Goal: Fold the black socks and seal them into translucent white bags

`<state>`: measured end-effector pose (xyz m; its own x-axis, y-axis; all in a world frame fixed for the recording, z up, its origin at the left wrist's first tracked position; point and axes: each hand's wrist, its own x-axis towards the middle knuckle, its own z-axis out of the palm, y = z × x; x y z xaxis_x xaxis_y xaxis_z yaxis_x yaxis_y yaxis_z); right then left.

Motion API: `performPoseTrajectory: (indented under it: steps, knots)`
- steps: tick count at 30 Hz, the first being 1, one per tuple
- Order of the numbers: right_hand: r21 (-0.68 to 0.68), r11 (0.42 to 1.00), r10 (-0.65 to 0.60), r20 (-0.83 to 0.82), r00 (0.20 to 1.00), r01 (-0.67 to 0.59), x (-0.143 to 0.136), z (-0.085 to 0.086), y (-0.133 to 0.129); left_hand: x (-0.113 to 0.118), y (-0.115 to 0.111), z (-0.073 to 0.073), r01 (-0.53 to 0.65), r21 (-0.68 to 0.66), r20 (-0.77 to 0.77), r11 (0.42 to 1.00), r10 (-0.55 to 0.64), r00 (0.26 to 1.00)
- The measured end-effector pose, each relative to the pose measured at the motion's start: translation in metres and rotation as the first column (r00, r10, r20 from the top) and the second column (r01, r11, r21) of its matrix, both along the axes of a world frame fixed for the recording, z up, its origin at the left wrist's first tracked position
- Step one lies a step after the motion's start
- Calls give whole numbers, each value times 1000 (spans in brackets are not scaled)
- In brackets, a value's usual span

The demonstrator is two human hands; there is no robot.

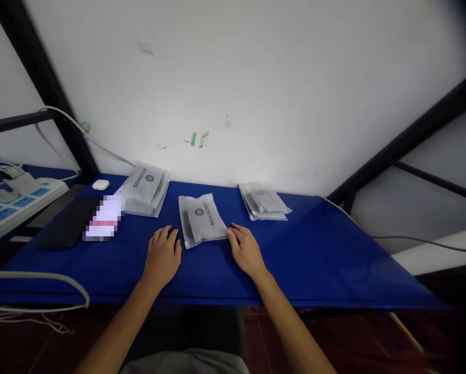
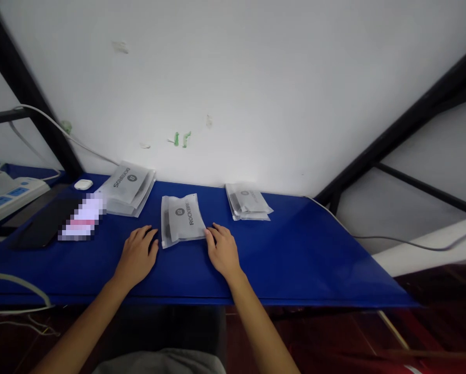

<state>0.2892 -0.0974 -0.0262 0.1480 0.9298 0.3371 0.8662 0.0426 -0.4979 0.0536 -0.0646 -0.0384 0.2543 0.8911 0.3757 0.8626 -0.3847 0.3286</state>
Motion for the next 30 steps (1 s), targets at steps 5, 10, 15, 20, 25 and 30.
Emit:
performPoseTrajectory:
  steps: [5,10,15,20,25,30]
  knots:
    - [-28,1000,7,-17,1000,-7,2,0,-1,0,0,-1,4,-17,1,1000,-4,1000]
    - [-24,999,23,-29,999,-24,4,-2,0,-1,0,-1,5,-19,9,1000,-5,1000]
    - [7,999,38,-35,999,-37,7,-4,0,-2,-1,-1,8,-3,24,1000,-8,1000]
    - [21,999,48,-52,997,-47,8,-5,0,-2,-1,-1,28,6,37,1000,-28,999]
    - [22,999,40,-52,998,-39,8,-6,1,-2,-1,1,31,-5,37,1000,-31,999]
    - [18,999,36,-58,998,-35,8,-5,0,-1,-2,2,50,4,41,999,-50,998]
